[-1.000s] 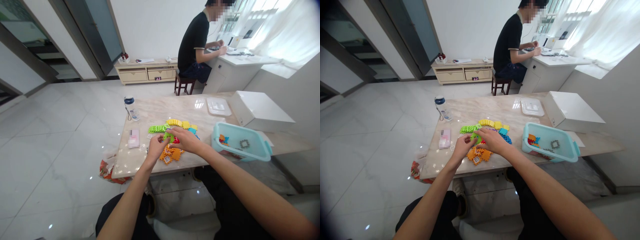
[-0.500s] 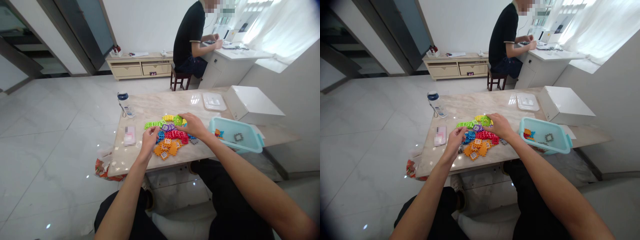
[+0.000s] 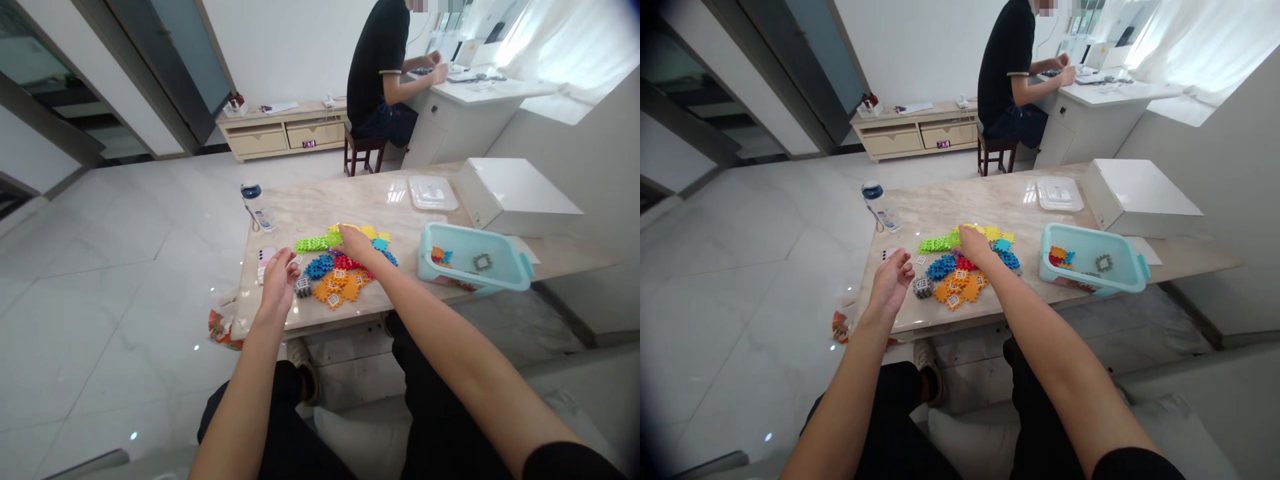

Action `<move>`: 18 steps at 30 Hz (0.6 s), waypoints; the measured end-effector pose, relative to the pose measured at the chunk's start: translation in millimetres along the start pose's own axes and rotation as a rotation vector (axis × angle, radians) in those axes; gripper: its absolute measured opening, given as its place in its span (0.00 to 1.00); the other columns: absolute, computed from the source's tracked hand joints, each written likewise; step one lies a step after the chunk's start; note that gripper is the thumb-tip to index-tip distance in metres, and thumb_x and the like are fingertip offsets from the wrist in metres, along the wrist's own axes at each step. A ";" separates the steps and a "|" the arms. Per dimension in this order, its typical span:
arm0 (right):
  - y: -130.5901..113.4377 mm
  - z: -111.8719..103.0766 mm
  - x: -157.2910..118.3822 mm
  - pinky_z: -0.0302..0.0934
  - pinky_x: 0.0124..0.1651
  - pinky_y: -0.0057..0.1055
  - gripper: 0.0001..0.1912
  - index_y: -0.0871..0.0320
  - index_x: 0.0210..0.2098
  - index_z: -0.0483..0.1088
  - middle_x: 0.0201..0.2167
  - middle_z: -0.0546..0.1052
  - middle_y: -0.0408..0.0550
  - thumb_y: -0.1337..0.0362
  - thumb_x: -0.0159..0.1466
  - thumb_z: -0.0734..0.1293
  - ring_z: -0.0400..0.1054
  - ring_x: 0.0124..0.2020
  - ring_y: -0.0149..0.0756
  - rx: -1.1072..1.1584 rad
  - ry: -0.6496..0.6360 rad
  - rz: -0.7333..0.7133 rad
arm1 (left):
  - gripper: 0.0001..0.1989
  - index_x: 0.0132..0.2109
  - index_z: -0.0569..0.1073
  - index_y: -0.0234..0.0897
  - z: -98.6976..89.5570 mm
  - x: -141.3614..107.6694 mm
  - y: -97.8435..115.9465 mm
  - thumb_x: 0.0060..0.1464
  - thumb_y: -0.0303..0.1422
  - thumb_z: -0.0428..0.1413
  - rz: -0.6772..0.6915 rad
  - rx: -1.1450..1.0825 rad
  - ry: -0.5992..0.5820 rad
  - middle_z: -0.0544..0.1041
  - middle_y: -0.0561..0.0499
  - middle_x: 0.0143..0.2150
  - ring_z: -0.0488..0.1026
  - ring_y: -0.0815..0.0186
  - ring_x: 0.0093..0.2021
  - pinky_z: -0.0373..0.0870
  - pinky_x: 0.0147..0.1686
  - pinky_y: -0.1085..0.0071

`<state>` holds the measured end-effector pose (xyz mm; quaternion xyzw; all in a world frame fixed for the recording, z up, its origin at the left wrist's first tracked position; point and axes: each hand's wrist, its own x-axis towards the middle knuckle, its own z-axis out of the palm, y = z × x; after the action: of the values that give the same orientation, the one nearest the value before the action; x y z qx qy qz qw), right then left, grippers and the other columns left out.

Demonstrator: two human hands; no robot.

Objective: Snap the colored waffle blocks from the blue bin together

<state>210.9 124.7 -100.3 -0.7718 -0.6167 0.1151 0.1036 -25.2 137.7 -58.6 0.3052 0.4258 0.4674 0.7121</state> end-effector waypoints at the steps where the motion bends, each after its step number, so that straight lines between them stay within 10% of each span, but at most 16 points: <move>1: -3.9 2.0 1.4 0.65 0.68 0.41 0.31 0.64 0.69 0.65 0.67 0.74 0.69 0.58 0.72 0.73 0.70 0.69 0.53 -0.001 -0.001 0.020 | 0.20 0.42 0.72 0.37 -2.6 -1.7 -0.1 0.47 0.34 0.73 0.005 0.008 0.000 0.74 0.56 0.36 0.64 0.79 0.25 0.60 0.25 0.80; 9: 34.4 -24.4 -25.6 0.65 0.68 0.41 0.20 0.59 0.64 0.74 0.65 0.77 0.60 0.65 0.75 0.67 0.72 0.65 0.50 0.023 -0.011 -0.035 | 0.19 0.43 0.73 0.36 -3.7 -5.0 -3.2 0.47 0.32 0.72 -0.076 0.081 -0.038 0.75 0.56 0.33 0.64 0.78 0.23 0.59 0.23 0.80; 15: 158.0 -121.1 -72.1 0.65 0.63 0.36 0.22 0.64 0.64 0.74 0.54 0.82 0.58 0.63 0.78 0.58 0.75 0.55 0.42 0.184 0.607 0.198 | 0.13 0.42 0.74 0.36 20.5 -0.8 -7.3 0.49 0.27 0.67 -0.136 0.103 -0.110 0.74 0.57 0.31 0.64 0.77 0.22 0.61 0.20 0.81; 18: 213.1 -133.2 -114.9 0.66 0.62 0.33 0.18 0.65 0.55 0.79 0.52 0.83 0.59 0.65 0.75 0.62 0.77 0.53 0.41 0.162 0.542 0.440 | 0.13 0.43 0.75 0.37 30.2 2.9 -12.6 0.50 0.26 0.66 -0.138 0.171 -0.154 0.75 0.56 0.31 0.65 0.75 0.23 0.62 0.20 0.82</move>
<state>424.9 -36.2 -32.1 -0.8779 -0.3748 -0.0257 0.2970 7.4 134.5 -56.3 0.3700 0.4280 0.3545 0.7445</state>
